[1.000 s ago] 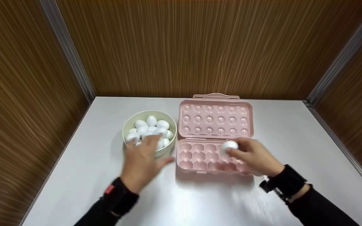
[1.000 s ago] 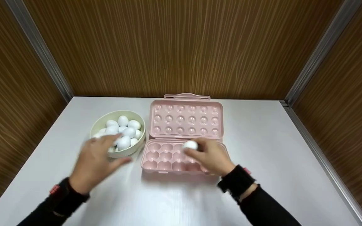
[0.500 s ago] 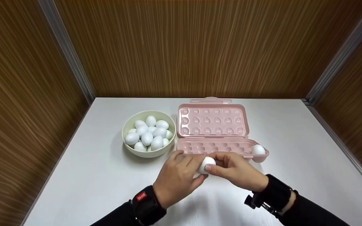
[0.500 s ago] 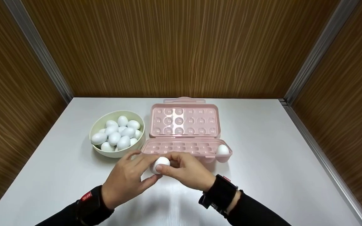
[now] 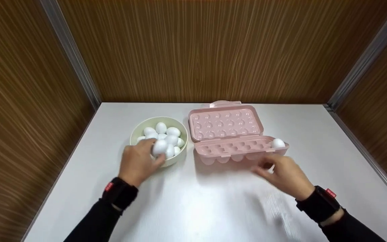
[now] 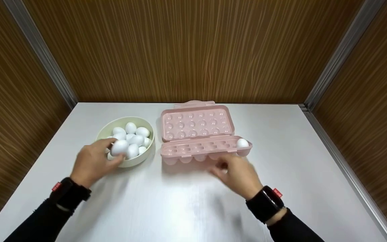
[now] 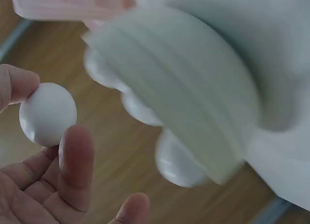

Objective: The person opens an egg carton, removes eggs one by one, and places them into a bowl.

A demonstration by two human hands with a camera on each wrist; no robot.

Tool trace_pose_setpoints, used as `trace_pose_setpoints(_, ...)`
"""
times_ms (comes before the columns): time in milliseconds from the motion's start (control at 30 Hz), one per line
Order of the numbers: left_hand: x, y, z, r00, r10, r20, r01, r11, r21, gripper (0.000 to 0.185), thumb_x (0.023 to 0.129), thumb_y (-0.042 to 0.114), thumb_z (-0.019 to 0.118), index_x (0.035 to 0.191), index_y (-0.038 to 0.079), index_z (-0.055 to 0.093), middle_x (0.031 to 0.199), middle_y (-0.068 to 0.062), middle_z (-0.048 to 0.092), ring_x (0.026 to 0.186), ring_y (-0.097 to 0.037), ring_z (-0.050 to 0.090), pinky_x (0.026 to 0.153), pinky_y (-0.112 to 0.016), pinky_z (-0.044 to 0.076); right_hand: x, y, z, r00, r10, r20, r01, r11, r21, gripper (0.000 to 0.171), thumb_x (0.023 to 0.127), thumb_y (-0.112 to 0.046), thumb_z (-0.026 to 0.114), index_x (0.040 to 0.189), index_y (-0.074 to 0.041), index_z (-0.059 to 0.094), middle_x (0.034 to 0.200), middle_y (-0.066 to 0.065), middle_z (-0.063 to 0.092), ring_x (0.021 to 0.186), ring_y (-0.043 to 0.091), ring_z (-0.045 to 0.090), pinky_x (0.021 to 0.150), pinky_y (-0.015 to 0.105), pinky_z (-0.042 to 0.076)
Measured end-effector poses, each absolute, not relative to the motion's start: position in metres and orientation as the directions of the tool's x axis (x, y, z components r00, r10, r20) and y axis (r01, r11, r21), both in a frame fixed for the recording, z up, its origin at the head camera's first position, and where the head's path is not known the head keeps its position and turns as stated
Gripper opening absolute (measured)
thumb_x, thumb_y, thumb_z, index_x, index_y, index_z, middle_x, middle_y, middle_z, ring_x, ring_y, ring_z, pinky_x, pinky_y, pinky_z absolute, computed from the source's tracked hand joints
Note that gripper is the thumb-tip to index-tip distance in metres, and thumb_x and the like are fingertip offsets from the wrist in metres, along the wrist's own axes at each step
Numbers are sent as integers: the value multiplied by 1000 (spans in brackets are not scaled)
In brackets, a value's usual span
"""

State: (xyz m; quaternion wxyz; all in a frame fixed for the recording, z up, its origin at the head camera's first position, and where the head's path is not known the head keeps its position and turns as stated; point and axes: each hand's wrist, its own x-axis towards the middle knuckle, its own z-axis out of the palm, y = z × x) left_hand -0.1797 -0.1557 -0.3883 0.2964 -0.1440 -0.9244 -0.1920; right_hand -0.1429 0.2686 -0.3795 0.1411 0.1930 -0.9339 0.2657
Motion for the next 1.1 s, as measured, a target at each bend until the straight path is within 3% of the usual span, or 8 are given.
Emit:
trace_pose_setpoints(67,-189,-169,-388,-834,78,546,312,883,351,42,85,28,82,115,0,76,101,-19,80,89,-39,77,78,-58,58,-153,279,-377,-879,-200,434,-390,825,-409,14,97,-23,80,98,-10,75,96,8,77,92,26,71,80,43,60)
trace_pose_setpoints(133,-195,-178,-387,-881,11,474,227,888,401,44,87,30,81,120,0,75,106,-21,79,96,-42,76,82,-60,58,-166,291,-374,-880,-122,459,-321,864,-387,25,99,-22,76,113,-1,72,113,23,73,106,41,67,89,59,58)
trace_pose_setpoints(233,-202,-183,-384,-921,-44,387,134,897,421,46,91,34,77,122,0,75,107,-23,77,98,-43,75,84,-60,58,-183,311,-370,-934,-79,349,-221,895,-388,51,103,-26,71,140,7,60,139,39,59,128,59,54,104,75,46)
trace_pose_setpoints(333,-205,-184,-381,-939,-56,340,92,910,404,48,94,38,73,120,-1,74,104,-23,76,96,-43,75,82,-58,58,-194,327,-368,-978,-113,177,-178,894,-410,69,102,-30,71,153,10,47,147,43,52,129,59,57,106,73,47)
trace_pose_setpoints(433,-206,-183,-379,-946,-62,320,71,919,387,51,96,41,71,119,-4,73,102,-23,75,97,-43,74,83,-59,57,-196,336,-367,-984,-174,47,-177,882,-436,78,98,-33,76,155,11,44,140,40,60,114,50,69,97,65,55)
trace_pose_setpoints(600,-206,-193,-375,-944,-148,295,-30,928,372,52,95,43,69,115,-5,72,108,-25,72,103,-47,71,90,-65,53,-190,332,-377,-967,-240,-85,-186,892,-411,82,92,-39,82,154,5,50,112,22,73,93,27,65,82,44,54)
trace_pose_setpoints(767,-208,-207,-375,-946,-213,243,-120,930,347,53,96,41,66,114,-8,70,119,-30,64,113,-52,63,95,-71,48,-181,328,-390,-962,-255,-97,-205,911,-359,74,88,-35,85,147,1,60,92,10,69,85,23,58,75,38,48)
trace_pose_setpoints(1100,-230,-217,-381,-987,-157,47,-114,865,489,61,104,46,55,129,-9,68,126,-31,64,116,-47,65,95,-61,54,-169,319,-400,-959,-282,-8,-274,938,-214,46,81,-29,86,115,0,75,100,16,79,91,35,74,80,57,60)
